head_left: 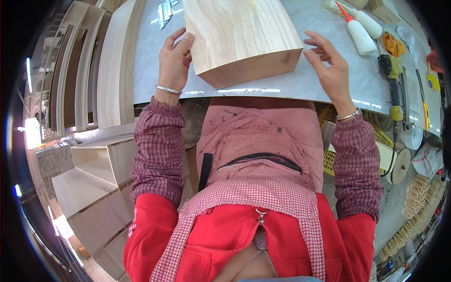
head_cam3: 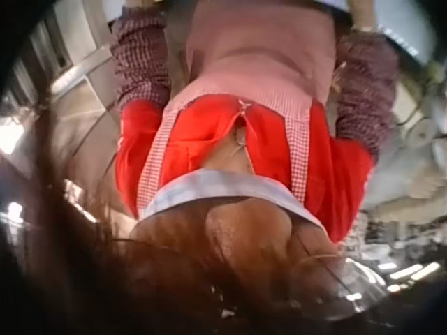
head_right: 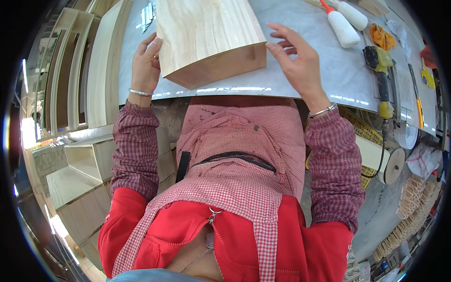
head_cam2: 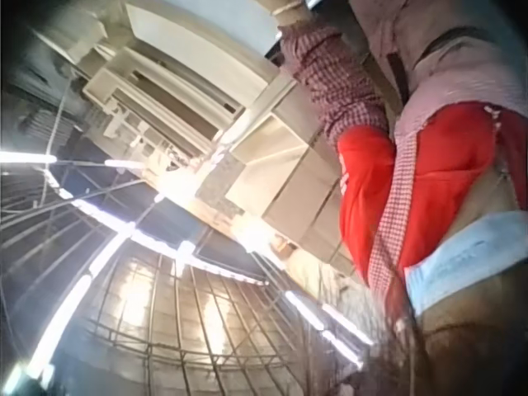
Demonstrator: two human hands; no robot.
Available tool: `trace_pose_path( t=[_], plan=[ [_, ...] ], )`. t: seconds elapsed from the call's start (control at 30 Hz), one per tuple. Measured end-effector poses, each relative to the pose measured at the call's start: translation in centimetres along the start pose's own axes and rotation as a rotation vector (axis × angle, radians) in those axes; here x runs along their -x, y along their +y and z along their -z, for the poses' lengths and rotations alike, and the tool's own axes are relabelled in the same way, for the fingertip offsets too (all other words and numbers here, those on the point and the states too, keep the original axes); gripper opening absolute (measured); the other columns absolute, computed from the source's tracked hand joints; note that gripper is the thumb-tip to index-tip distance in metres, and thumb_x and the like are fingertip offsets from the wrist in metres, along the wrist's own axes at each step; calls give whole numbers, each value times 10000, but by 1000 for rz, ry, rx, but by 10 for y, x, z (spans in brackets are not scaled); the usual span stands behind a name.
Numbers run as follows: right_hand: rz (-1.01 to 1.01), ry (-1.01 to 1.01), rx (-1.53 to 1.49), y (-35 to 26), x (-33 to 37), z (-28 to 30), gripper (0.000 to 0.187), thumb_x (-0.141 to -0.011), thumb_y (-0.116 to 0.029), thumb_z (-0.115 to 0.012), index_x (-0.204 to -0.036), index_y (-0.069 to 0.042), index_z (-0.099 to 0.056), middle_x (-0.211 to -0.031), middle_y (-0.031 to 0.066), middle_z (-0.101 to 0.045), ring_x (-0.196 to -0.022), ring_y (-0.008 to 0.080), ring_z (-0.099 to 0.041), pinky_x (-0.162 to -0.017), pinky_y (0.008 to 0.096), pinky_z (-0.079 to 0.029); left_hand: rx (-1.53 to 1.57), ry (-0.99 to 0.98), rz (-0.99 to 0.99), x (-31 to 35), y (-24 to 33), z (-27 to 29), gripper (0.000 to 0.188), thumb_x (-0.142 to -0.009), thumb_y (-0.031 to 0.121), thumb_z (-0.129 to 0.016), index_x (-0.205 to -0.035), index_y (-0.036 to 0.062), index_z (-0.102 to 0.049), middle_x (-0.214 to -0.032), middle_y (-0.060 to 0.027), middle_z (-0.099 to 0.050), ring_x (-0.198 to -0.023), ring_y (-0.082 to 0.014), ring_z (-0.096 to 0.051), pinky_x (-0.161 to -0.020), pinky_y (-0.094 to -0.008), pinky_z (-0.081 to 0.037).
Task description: Assembling wooden furniture components using wood glue, a pneumatic nail gun, and a hammer.
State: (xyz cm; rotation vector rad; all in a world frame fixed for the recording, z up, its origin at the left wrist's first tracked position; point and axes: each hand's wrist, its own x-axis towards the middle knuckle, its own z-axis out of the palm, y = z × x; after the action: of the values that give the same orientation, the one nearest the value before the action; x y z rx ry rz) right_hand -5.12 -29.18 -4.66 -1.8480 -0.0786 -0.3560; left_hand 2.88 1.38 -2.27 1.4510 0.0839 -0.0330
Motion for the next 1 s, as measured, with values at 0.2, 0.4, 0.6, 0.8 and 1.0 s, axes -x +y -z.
trace_pose_path(
  t=[0.2,0.4,0.6,0.8,1.0],
  plan=[
    [190,-16,-20,1,-6,-1,219,-878,-94,-643,-1091,-106,-695,-951,-6,-702,-814,93,-618,-784,181,-490,-207,-67,-281,38,-10,0,340,-895,132,-629,-1213,20,-589,-970,-83,-632,-835,-135,-564,-757,-243,-475],
    [111,-58,-86,2,-1,0,204,-873,-81,-645,-1066,-103,-708,-1032,-9,-704,-861,88,-629,-819,179,-486,-460,-108,-607,61,-29,-1,326,-845,99,-683,-1162,38,-643,-969,-60,-644,-785,-115,-542,-716,-228,-455],
    [124,-32,-117,5,10,1,200,-877,-71,-638,-1060,-102,-712,-1035,-17,-704,-863,83,-630,-822,179,-487,-564,-68,-719,72,-39,0,373,-785,65,-736,-1147,33,-652,-956,-63,-644,-743,-116,-529,-675,-223,-443],
    [113,52,-166,8,17,-4,183,-873,-74,-642,-1044,-80,-706,-1004,-3,-707,-847,90,-634,-803,189,-495,-594,-97,-769,68,-43,-1,355,-797,65,-727,-1143,33,-654,-963,-67,-639,-717,-119,-524,-650,-220,-441],
    [-13,259,-148,11,31,-10,166,-858,-66,-641,-1019,-42,-676,-940,17,-703,-809,105,-634,-774,205,-503,-600,-70,-768,70,-46,-5,338,-805,58,-716,-1136,34,-655,-983,-74,-642,-730,-120,-543,-643,-209,-443]
  ],
)
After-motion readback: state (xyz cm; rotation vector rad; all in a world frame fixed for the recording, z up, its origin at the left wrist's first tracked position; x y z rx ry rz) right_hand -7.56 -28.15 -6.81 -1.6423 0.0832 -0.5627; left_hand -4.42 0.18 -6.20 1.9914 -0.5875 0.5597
